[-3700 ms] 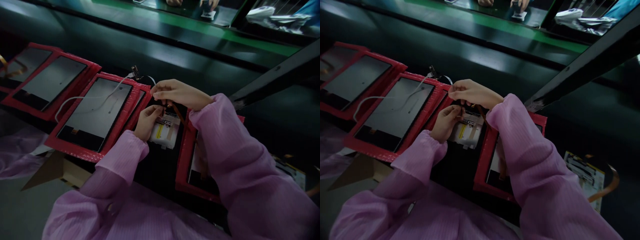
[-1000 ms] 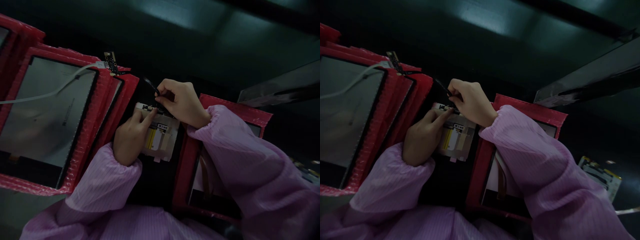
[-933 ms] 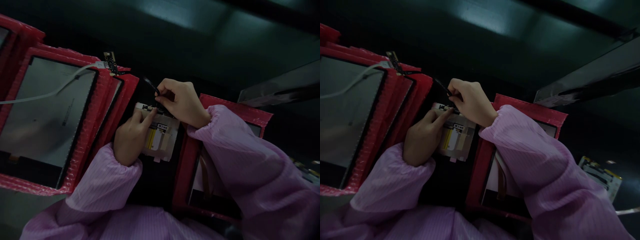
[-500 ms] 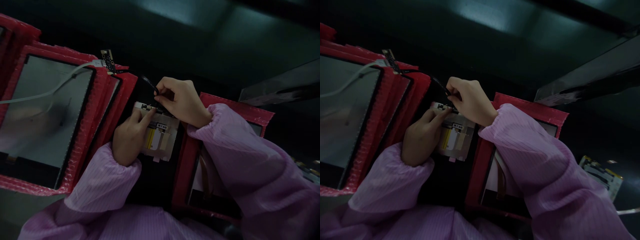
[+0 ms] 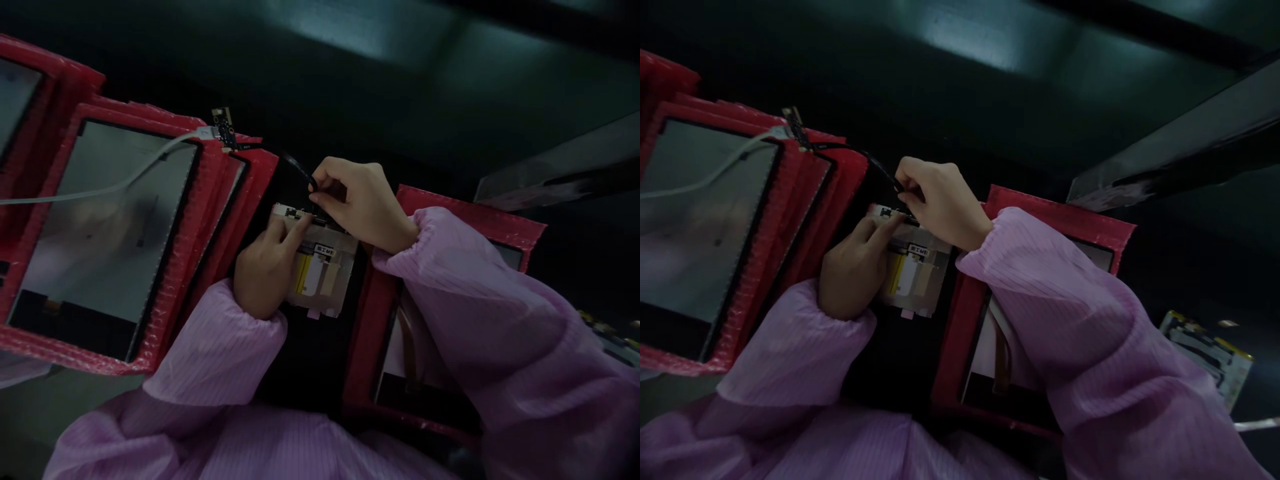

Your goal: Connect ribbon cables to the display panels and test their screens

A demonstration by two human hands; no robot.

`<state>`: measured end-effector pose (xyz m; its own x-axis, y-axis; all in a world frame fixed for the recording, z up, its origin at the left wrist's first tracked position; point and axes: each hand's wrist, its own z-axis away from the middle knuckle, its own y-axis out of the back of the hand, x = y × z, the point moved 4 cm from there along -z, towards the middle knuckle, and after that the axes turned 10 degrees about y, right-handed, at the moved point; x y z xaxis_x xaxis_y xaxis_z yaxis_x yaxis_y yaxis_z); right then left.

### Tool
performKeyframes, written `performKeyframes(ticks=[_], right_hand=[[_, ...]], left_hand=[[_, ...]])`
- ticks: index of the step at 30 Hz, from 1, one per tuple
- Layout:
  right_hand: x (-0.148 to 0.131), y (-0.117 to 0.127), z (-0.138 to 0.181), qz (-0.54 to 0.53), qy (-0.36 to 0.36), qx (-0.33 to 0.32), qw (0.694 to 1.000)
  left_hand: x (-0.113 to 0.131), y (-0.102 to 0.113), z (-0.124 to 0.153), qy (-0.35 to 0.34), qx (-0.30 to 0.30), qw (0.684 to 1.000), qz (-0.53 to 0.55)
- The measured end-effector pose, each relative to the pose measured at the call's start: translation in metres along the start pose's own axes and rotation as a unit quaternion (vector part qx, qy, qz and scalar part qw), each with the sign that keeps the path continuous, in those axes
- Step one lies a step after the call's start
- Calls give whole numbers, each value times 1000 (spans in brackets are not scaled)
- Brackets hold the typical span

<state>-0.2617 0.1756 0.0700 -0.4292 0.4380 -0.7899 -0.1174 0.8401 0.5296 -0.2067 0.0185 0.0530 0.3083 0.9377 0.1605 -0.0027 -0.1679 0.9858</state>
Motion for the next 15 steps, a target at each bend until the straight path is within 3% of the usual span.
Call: performKeyframes(ticks=[5, 15], right_hand=[[1, 0, 0, -13, -13, -7, 1000], [-5, 5, -1, 26, 7, 0, 1000]], left_hand=[[-1, 2, -2, 23, 23, 996, 82], [-1, 4, -1, 0, 18, 998, 52]])
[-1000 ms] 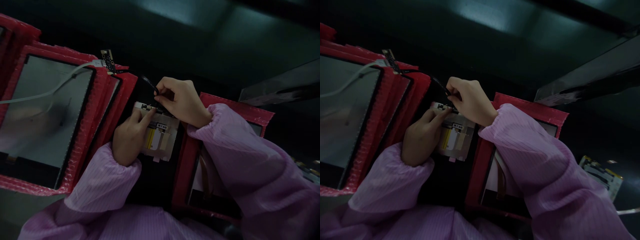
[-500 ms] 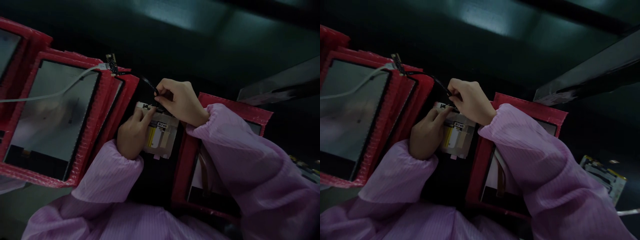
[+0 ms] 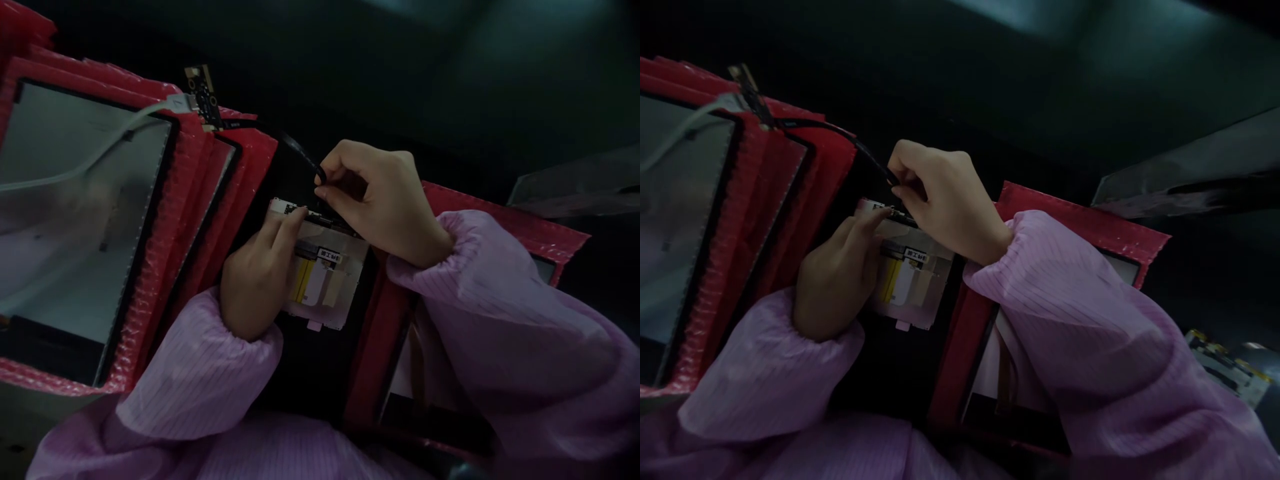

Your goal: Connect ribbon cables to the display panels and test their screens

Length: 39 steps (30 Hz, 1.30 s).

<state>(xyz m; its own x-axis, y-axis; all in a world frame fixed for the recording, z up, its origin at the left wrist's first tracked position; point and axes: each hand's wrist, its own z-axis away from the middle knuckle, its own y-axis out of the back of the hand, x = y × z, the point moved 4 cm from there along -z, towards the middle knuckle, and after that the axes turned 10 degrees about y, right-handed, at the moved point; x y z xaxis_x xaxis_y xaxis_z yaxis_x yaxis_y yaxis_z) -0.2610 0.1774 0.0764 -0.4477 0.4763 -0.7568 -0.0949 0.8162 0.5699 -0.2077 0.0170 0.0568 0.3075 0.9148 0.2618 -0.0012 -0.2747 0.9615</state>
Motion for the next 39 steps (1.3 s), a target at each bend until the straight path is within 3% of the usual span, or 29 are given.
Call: performKeyframes(ticks=[4, 13, 33, 39], right_hand=[[2, -2, 1, 4, 26, 9, 1000], [4, -2, 1, 7, 6, 7, 1000], [2, 0, 2, 20, 15, -1, 1000], [1, 0, 2, 5, 23, -1, 1000]], left_hand=[[1, 1, 1, -2, 10, 1000, -12], [0, 0, 2, -18, 33, 999, -37], [2, -1, 3, -23, 8, 999, -48], [5, -1, 7, -56, 49, 993, -87]])
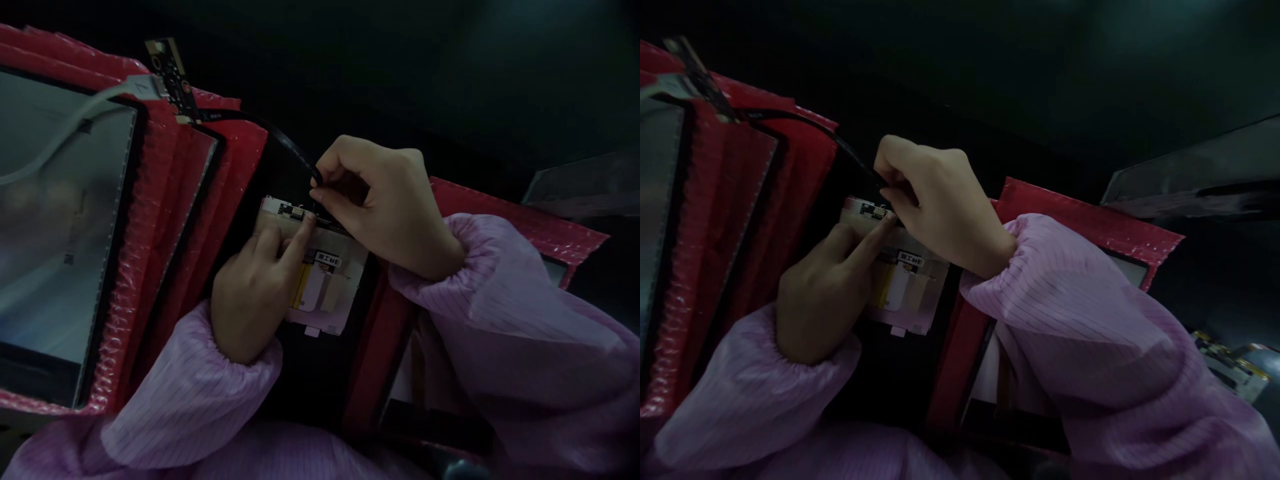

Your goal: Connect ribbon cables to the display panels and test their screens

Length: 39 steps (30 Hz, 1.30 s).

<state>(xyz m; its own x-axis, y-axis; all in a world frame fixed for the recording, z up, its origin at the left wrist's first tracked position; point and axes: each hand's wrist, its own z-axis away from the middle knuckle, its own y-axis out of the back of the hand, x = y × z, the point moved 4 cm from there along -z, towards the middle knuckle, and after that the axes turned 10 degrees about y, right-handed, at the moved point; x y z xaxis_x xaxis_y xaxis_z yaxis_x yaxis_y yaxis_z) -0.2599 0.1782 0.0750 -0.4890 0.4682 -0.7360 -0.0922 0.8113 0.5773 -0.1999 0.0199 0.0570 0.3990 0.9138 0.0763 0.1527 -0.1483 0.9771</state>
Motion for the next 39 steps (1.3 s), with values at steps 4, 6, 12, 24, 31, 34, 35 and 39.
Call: performKeyframes(ticks=[4, 6, 12, 24, 31, 34, 35, 39], right_hand=[[0, 0, 0, -2, -10, 0, 1000], [0, 0, 0, 0, -16, -3, 1000], [0, 1, 0, 5, 8, 2, 1000], [1, 2, 0, 20, -13, -17, 1000], [-1, 3, -1, 17, -9, -25, 999], [-3, 1, 1, 10, -3, -30, 1000], [-3, 1, 1, 11, 3, -24, 1000], [-4, 7, 0, 28, 11, 38, 999]], left_hand=[[0, -3, 2, 6, 10, 1000, 1], [-1, -4, 2, 24, 8, 1000, 12], [-4, -3, -1, 59, -18, 995, 73], [-5, -1, -2, 57, -61, 994, 64], [-3, 1, -2, 55, -69, 994, 64], [-1, 0, -1, 43, -54, 997, 37], [-1, 0, -1, 38, -50, 998, 26], [-2, -3, -2, 62, -47, 996, 54]])
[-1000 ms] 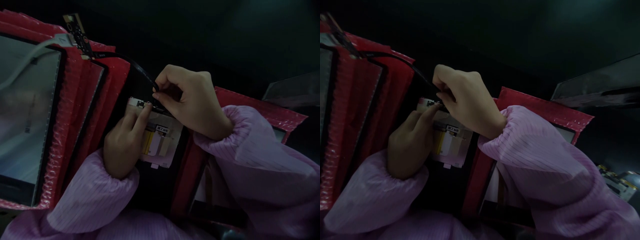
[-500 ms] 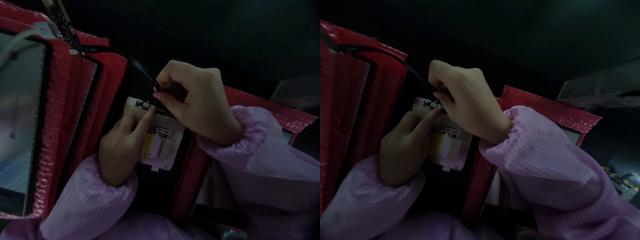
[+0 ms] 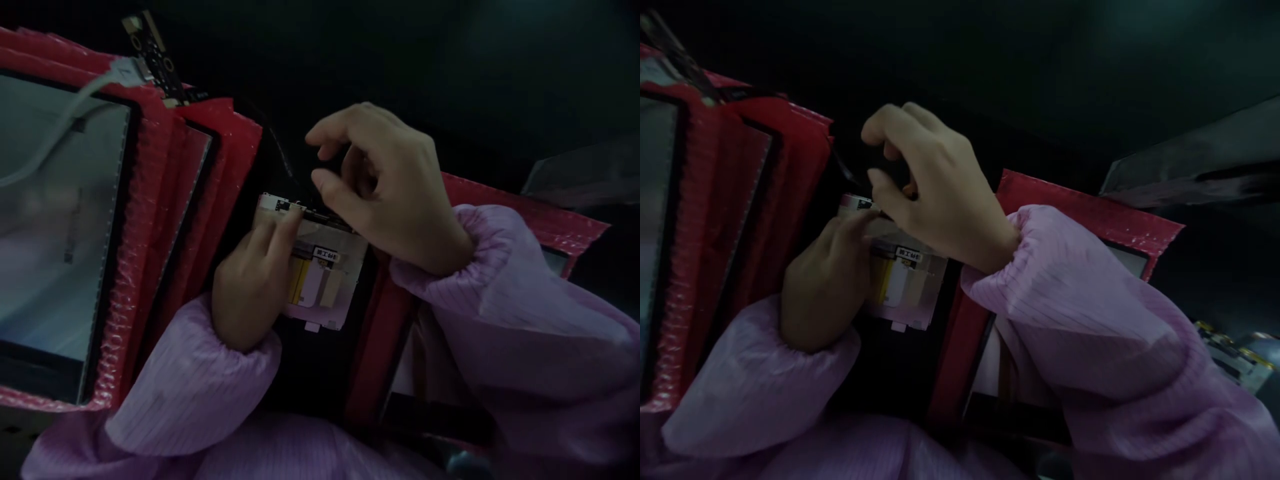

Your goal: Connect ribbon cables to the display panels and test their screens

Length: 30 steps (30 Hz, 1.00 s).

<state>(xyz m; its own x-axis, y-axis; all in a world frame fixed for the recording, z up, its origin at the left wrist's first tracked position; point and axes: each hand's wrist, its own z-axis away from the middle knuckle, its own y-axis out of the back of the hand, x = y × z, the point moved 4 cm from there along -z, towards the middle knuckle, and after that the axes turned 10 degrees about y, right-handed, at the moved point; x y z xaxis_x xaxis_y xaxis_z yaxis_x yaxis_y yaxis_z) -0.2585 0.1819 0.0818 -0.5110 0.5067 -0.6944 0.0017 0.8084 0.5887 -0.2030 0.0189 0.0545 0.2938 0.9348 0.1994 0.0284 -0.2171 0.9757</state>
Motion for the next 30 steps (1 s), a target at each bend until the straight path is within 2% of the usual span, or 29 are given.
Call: performKeyframes(ticks=[4, 6, 8, 11, 14, 16, 18, 20, 21, 25, 28, 30], right_hand=[[-15, 22, -6, 29, -2, 32, 999], [-30, 39, -4, 81, -23, 0, 996], [-48, 58, 8, 145, -49, -63, 986], [-73, 88, 55, 226, -86, -146, 959], [-95, 110, 130, 251, -130, -153, 947], [-107, 118, 186, 281, -215, -103, 930], [-118, 114, 235, 282, -311, -51, 906], [-125, 98, 272, 248, -403, -12, 881], [-127, 89, 284, 235, -425, 16, 874], [-125, 59, 303, 262, -441, 152, 845], [-122, 54, 305, 217, -461, 234, 828], [-132, 58, 299, 184, -457, 278, 825]], left_hand=[[-4, -4, -3, 15, -1, 998, 62], [-7, -4, -6, 15, -3, 997, 78], [-10, -1, -7, 22, -10, 995, 101], [-8, 13, 2, 25, 8, 992, 125], [12, 30, 33, -33, 48, 983, 177], [32, 34, 65, -102, 14, 968, 230], [54, 30, 98, -170, -42, 953, 249], [70, 24, 124, -214, -66, 946, 234], [75, 21, 133, -224, -67, 946, 223], [82, 10, 146, -226, -51, 955, 186], [80, 7, 144, -223, -39, 958, 177], [77, 7, 142, -223, -38, 956, 185]])
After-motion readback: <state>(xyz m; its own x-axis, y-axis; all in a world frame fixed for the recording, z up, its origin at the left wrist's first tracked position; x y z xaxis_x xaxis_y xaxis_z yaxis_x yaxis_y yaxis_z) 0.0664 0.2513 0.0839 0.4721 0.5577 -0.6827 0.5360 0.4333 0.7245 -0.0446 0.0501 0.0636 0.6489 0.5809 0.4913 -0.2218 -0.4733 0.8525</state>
